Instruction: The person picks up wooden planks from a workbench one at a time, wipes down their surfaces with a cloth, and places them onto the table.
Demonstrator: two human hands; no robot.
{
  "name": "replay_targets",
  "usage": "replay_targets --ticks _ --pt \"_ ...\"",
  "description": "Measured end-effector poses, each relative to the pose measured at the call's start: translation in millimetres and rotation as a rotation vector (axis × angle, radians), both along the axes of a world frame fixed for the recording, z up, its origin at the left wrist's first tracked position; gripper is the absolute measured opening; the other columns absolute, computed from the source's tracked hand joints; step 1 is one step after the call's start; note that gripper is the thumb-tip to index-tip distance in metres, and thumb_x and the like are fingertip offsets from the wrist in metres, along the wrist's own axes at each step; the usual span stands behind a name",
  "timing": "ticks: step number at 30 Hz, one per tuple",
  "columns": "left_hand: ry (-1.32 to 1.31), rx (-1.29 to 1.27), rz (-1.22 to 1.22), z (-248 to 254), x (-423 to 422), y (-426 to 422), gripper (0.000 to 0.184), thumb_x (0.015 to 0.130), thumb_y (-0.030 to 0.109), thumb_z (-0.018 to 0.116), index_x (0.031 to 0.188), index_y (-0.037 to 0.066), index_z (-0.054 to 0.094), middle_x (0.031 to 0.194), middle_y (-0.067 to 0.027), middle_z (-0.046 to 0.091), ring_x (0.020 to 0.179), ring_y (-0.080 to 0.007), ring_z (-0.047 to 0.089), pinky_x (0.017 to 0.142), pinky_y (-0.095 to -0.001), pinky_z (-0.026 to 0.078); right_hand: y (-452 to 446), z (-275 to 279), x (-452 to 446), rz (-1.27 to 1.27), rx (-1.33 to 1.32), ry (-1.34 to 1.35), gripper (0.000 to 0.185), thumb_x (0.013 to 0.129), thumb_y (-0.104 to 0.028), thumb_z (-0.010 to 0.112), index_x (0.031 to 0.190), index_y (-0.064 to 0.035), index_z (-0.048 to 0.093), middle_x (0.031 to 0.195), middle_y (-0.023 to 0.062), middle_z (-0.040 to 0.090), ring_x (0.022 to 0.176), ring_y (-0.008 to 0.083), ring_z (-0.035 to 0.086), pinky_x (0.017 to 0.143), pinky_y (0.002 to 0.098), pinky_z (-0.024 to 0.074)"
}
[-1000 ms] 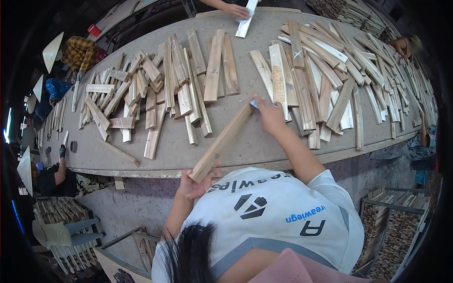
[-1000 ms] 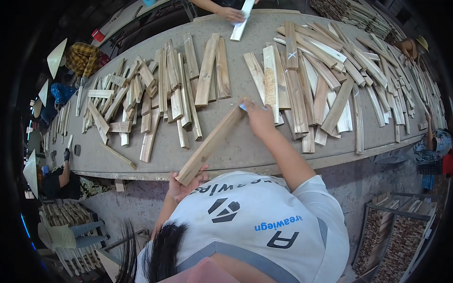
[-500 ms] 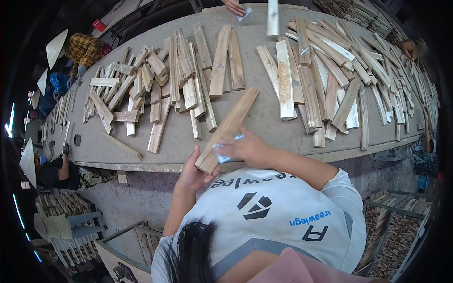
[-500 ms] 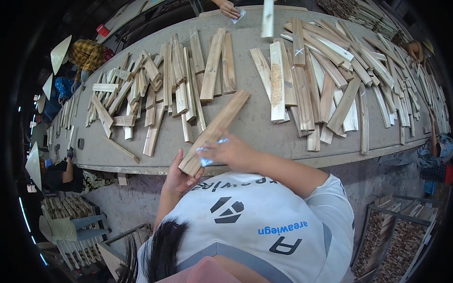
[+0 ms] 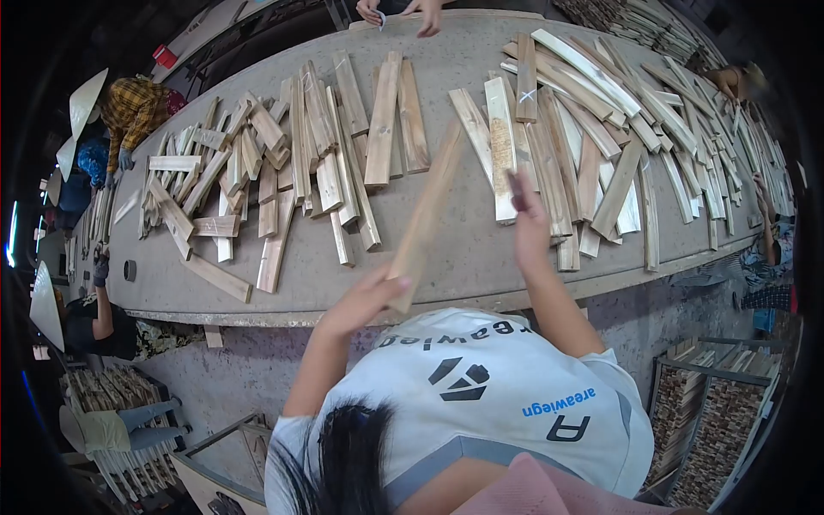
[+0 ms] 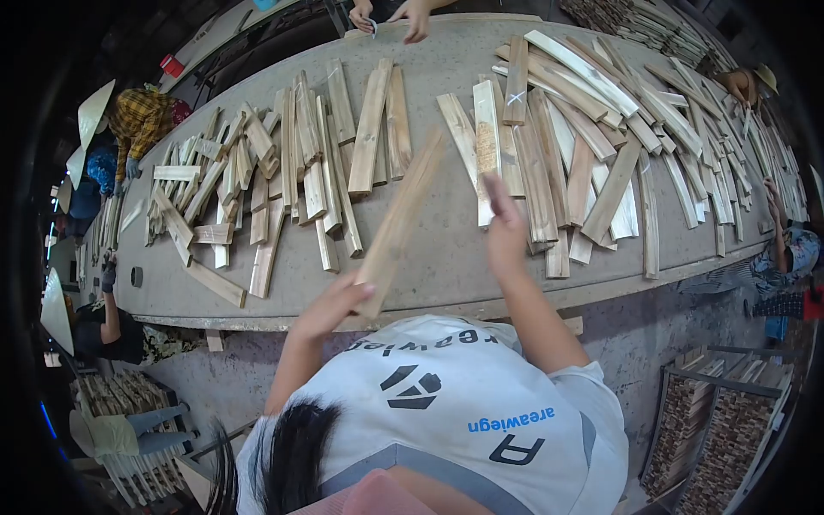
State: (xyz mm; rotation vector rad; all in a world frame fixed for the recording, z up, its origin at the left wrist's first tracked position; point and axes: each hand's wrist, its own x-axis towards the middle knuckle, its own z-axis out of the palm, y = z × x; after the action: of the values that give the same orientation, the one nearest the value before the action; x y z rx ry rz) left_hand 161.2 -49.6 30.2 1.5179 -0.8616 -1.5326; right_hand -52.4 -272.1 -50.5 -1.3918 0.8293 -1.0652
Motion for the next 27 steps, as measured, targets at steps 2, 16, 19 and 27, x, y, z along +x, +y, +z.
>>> replay_targets --ticks 2,16,19,27 --pt "-0.363 -0.288 -0.285 -13.8 -14.1 -47.7 0.075 0.097 0.051 0.056 0.15 0.001 0.039 0.129 -0.0164 0.053 0.11 -0.0213 0.051 0.101 -0.0355 0.042 -5.4 37.9 -9.0 -0.248 0.224 -0.257 0.088 0.072 0.02 0.035 0.155 -0.0075 0.039 0.152 0.0124 0.045 0.131 0.0188 0.051 0.105 0.0329 0.0429" --pt "-1.224 0.29 -0.225 -113.4 99.5 -173.5 0.074 0.087 0.034 0.071 0.148 0.005 0.042 0.149 -0.0231 0.046 0.14 -0.0342 0.043 0.116 -0.0484 0.032 -3.6 38.2 -32.5 -0.288 0.25 -0.249 0.088 0.073 0.022 0.034 0.157 -0.005 0.034 0.16 0.0097 0.038 0.126 0.0098 0.052 0.078 0.021 0.0437" --pt "-1.663 -0.142 -0.051 -115.1 65.8 -120.3 0.044 0.091 0.024 0.062 0.13 0.006 0.06 0.144 -0.0149 0.053 0.141 -0.0291 0.042 0.119 -0.0443 0.029 0.8 44.1 -21.7 -0.233 0.278 -0.232 0.086 0.074 0.021 0.033 0.156 -0.0036 0.034 0.16 0.0092 0.038 0.136 0.0128 0.047 0.084 0.0199 0.0431" --pt "-1.82 -0.073 0.015 -120.2 119.3 -61.3 0.042 0.094 0.024 0.057 0.134 0.013 0.06 0.15 -0.0013 0.051 0.145 -0.0225 0.037 0.12 -0.0568 0.021 -4.6 34.4 -29.1 -0.191 0.25 -0.228 0.09 0.069 0.02 0.035 0.156 -0.0052 0.037 0.152 0.0071 0.047 0.097 0.0066 0.056 0.074 0.0219 0.0455"
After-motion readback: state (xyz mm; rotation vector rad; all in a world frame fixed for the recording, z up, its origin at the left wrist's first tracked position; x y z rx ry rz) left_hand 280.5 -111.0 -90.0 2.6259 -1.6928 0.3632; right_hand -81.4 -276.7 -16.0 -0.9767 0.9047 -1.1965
